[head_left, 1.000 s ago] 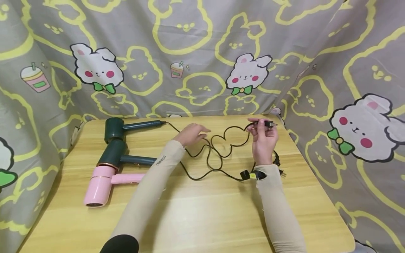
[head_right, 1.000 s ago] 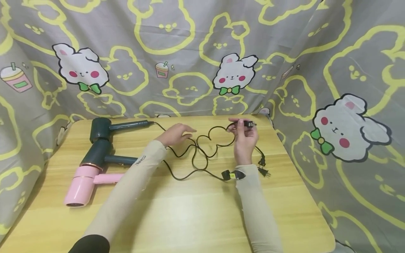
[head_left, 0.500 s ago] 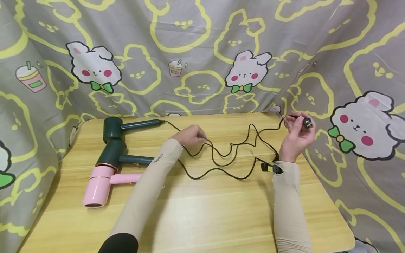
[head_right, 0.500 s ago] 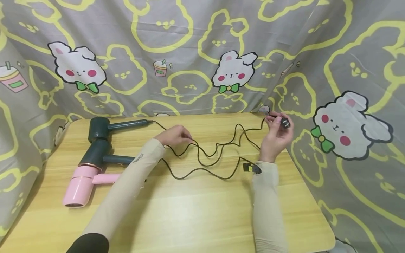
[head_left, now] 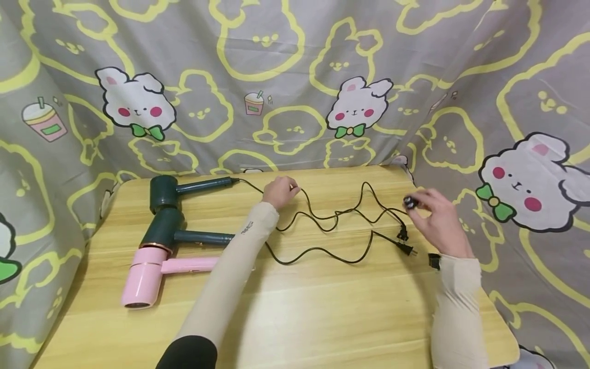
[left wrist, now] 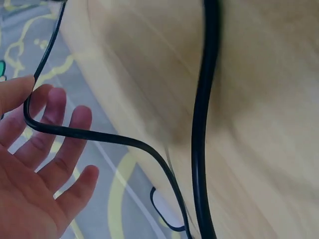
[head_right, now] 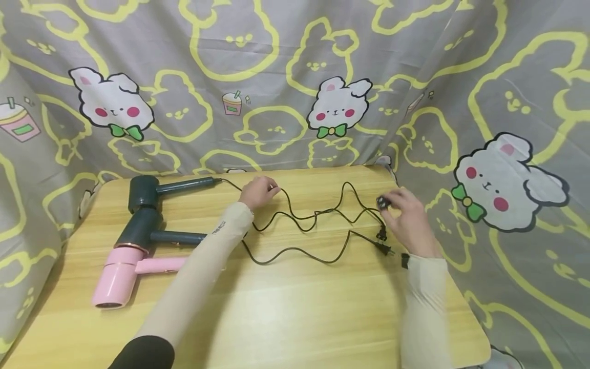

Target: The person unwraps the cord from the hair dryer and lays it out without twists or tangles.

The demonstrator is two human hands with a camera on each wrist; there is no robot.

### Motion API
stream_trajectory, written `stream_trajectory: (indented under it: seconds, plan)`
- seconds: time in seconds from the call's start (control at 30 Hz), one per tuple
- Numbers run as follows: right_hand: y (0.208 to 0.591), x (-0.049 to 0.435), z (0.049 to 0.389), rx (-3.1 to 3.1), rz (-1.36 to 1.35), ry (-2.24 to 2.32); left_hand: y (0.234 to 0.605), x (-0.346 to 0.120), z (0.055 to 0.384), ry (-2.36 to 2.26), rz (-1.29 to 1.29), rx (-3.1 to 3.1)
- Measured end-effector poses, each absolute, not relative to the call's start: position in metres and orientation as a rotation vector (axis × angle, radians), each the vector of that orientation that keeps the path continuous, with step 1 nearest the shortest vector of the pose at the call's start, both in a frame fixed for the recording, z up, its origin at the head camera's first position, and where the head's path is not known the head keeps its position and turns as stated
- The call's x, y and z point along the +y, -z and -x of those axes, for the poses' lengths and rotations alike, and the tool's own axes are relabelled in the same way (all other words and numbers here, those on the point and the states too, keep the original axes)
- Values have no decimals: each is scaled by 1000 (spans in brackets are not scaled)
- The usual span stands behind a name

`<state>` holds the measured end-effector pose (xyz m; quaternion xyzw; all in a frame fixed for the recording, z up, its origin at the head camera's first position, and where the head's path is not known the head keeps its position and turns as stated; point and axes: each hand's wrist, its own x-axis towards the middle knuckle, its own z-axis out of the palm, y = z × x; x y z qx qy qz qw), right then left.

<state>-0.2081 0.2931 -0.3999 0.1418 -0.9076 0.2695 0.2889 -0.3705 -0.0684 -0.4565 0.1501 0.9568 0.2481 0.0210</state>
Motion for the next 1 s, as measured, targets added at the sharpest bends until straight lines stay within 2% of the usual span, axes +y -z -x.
stream_trajectory:
  seconds: [0.2, 0.4, 0.7, 1.0]
  plan:
    - [401, 272, 178, -3005, -559, -486, 458, -62, 367, -697, -546, 2972]
    - [433, 233, 166, -3369, -593, -309, 460, -66, 366, -609, -581, 3002]
    - [447, 220, 164, -3455, -660, -247, 458, -75, 356, -580, -644, 3024]
    - [437, 222, 160, -3400, -706, -301, 448, -92, 320, -747, -670, 3153]
